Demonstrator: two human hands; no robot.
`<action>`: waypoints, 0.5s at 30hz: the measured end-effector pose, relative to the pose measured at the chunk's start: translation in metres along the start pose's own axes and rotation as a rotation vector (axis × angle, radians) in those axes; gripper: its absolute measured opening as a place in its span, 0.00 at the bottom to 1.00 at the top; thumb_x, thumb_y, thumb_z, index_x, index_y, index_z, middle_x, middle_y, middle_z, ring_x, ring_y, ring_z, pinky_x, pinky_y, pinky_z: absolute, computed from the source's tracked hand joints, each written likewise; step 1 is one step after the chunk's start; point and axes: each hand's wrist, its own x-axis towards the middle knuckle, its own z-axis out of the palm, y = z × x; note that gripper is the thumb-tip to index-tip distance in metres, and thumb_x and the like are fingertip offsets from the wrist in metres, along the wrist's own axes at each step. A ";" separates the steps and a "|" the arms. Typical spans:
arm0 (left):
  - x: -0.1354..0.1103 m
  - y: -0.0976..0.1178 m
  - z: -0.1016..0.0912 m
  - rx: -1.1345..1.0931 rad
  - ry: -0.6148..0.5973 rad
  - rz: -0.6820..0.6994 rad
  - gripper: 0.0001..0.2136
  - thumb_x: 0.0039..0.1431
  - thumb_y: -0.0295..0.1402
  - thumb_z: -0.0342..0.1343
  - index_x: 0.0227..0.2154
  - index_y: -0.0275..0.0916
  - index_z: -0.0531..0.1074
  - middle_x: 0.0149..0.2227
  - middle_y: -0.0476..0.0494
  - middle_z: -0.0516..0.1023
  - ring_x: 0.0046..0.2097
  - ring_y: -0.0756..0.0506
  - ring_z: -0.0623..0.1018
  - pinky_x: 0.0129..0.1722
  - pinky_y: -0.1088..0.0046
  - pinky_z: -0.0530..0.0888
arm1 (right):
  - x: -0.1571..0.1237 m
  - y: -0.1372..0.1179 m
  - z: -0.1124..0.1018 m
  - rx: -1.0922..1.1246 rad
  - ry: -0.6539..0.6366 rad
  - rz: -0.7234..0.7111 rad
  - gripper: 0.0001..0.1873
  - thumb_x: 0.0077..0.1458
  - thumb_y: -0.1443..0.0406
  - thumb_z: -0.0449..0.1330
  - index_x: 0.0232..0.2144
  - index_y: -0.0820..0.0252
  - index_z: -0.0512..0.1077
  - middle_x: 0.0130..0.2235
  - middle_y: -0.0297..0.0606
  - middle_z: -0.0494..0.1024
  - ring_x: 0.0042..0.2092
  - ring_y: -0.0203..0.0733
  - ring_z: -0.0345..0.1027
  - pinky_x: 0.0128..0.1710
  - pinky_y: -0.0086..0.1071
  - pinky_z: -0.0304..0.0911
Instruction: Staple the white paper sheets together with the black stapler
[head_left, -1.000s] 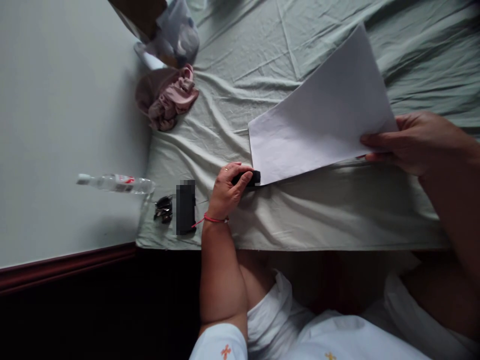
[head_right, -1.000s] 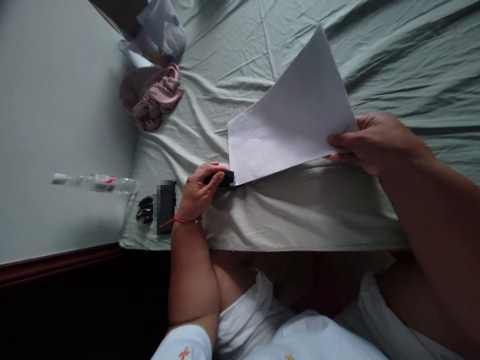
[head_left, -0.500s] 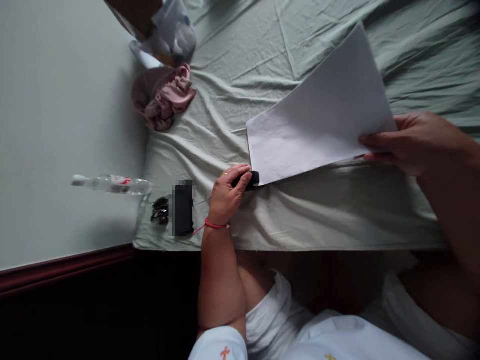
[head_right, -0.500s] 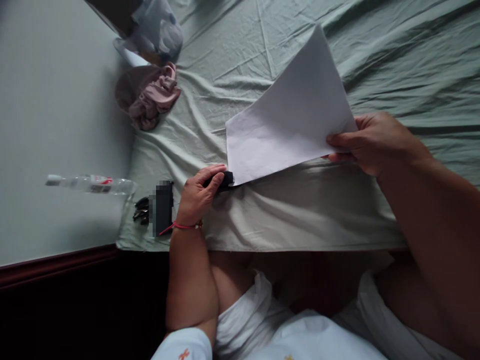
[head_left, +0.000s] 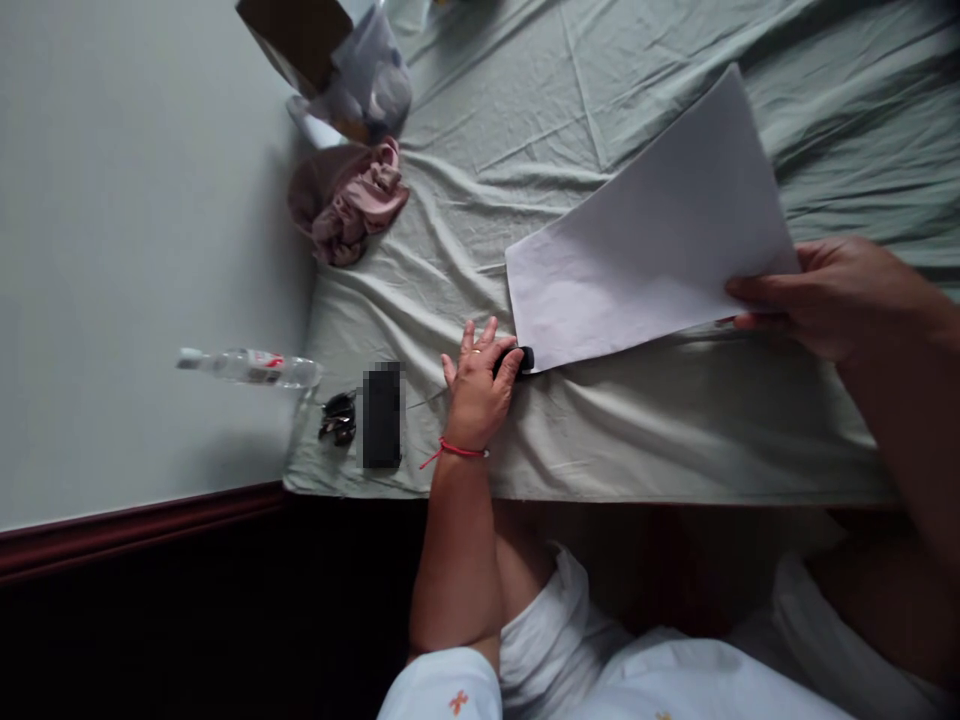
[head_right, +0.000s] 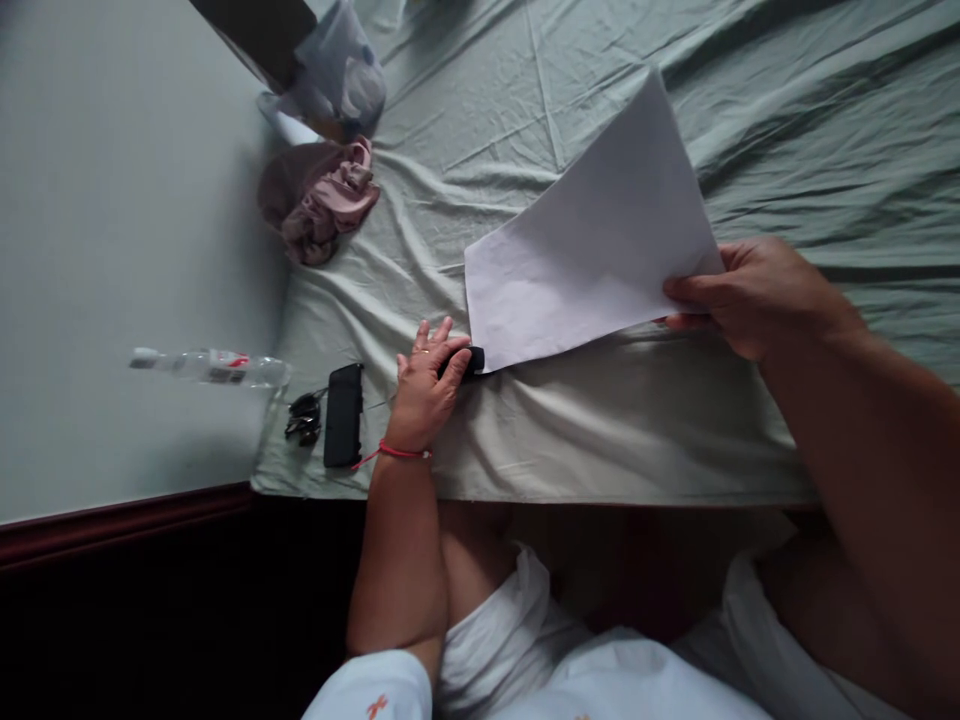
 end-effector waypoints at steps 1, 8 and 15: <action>0.000 0.001 0.001 0.003 0.010 0.003 0.10 0.69 0.36 0.55 0.48 0.47 0.79 0.70 0.42 0.67 0.76 0.34 0.53 0.68 0.26 0.41 | 0.000 0.000 0.000 0.001 -0.001 -0.003 0.05 0.43 0.75 0.60 0.23 0.63 0.73 0.30 0.38 0.72 0.24 0.28 0.65 0.19 0.18 0.63; -0.002 -0.008 0.007 -0.072 0.182 0.113 0.14 0.69 0.46 0.55 0.50 0.47 0.77 0.59 0.40 0.79 0.71 0.34 0.63 0.70 0.32 0.48 | 0.003 0.002 -0.007 -0.063 0.011 -0.070 0.04 0.43 0.71 0.62 0.27 0.63 0.73 0.34 0.39 0.73 0.25 0.29 0.66 0.21 0.21 0.65; 0.002 -0.018 0.001 -0.020 0.187 0.141 0.20 0.63 0.56 0.58 0.43 0.45 0.79 0.47 0.39 0.82 0.55 0.35 0.76 0.61 0.51 0.67 | 0.002 0.001 -0.007 -0.076 0.018 -0.055 0.06 0.44 0.70 0.62 0.30 0.64 0.73 0.35 0.39 0.73 0.27 0.32 0.68 0.22 0.24 0.66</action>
